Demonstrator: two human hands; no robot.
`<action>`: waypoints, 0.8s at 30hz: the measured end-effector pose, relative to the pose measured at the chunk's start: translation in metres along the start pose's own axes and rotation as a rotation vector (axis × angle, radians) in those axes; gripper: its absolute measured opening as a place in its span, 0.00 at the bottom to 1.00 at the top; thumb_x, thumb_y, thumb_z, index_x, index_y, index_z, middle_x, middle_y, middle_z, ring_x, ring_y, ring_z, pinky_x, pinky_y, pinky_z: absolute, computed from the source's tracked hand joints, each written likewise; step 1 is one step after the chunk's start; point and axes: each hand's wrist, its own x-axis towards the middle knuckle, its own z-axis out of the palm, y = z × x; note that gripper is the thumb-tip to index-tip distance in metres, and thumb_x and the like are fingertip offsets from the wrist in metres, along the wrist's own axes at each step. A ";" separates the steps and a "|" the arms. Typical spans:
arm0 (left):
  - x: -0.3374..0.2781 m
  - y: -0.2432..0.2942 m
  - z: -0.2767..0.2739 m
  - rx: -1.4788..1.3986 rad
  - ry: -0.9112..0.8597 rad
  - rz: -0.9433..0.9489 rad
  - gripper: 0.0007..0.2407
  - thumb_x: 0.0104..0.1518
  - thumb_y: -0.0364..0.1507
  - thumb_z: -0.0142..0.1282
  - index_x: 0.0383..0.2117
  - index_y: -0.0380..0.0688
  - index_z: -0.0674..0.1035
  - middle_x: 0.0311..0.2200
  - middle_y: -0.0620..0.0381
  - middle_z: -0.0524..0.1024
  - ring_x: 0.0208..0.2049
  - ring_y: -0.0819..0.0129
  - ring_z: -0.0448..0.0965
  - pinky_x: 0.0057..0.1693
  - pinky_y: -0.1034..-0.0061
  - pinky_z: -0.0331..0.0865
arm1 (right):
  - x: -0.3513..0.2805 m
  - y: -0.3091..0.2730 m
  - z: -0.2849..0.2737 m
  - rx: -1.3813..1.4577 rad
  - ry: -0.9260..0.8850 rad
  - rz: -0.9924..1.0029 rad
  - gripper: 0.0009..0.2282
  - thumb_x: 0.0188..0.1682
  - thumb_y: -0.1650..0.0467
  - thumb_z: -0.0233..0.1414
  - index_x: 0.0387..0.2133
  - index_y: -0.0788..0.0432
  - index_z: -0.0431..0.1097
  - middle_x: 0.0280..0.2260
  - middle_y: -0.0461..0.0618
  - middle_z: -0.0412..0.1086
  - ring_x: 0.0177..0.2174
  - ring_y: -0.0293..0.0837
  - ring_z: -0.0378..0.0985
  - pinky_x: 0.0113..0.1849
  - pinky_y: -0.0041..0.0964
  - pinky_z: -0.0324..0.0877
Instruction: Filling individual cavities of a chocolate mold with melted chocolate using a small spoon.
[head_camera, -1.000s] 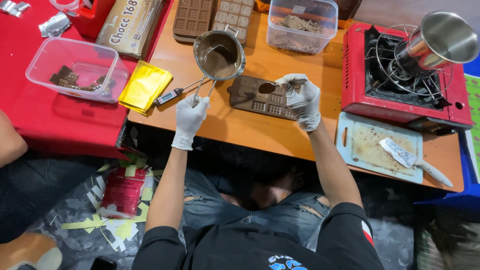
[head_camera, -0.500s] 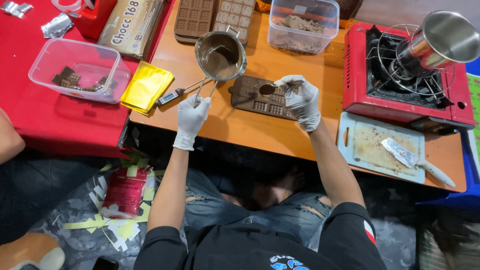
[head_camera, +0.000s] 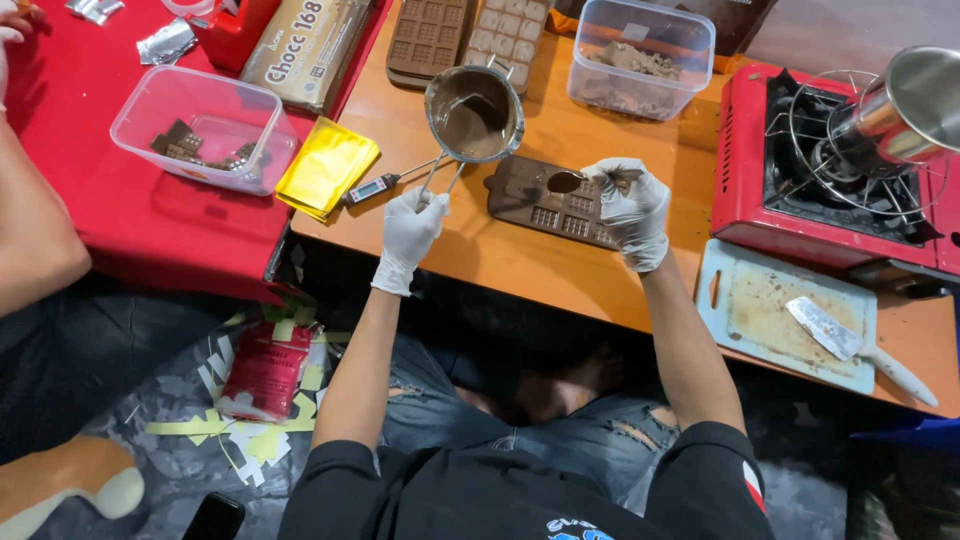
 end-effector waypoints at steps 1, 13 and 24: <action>0.002 -0.001 0.000 -0.001 -0.002 0.003 0.08 0.55 0.29 0.60 0.18 0.45 0.80 0.07 0.59 0.69 0.13 0.76 0.66 0.28 0.82 0.62 | -0.001 0.003 0.002 -0.002 0.002 -0.002 0.06 0.52 0.72 0.67 0.31 0.56 0.76 0.27 0.48 0.79 0.28 0.54 0.83 0.36 0.38 0.77; 0.001 -0.002 -0.001 0.013 -0.019 -0.007 0.08 0.54 0.29 0.60 0.18 0.45 0.80 0.07 0.59 0.68 0.13 0.76 0.66 0.28 0.82 0.62 | -0.012 0.014 0.011 0.036 -0.023 0.025 0.06 0.49 0.73 0.68 0.30 0.55 0.77 0.27 0.47 0.79 0.28 0.53 0.83 0.36 0.37 0.77; 0.003 -0.002 -0.002 0.056 -0.009 -0.054 0.08 0.52 0.31 0.61 0.16 0.49 0.78 0.07 0.60 0.68 0.13 0.75 0.66 0.30 0.80 0.62 | -0.008 0.011 0.011 0.049 -0.008 0.028 0.05 0.49 0.73 0.66 0.29 0.55 0.77 0.26 0.46 0.79 0.28 0.51 0.84 0.35 0.36 0.77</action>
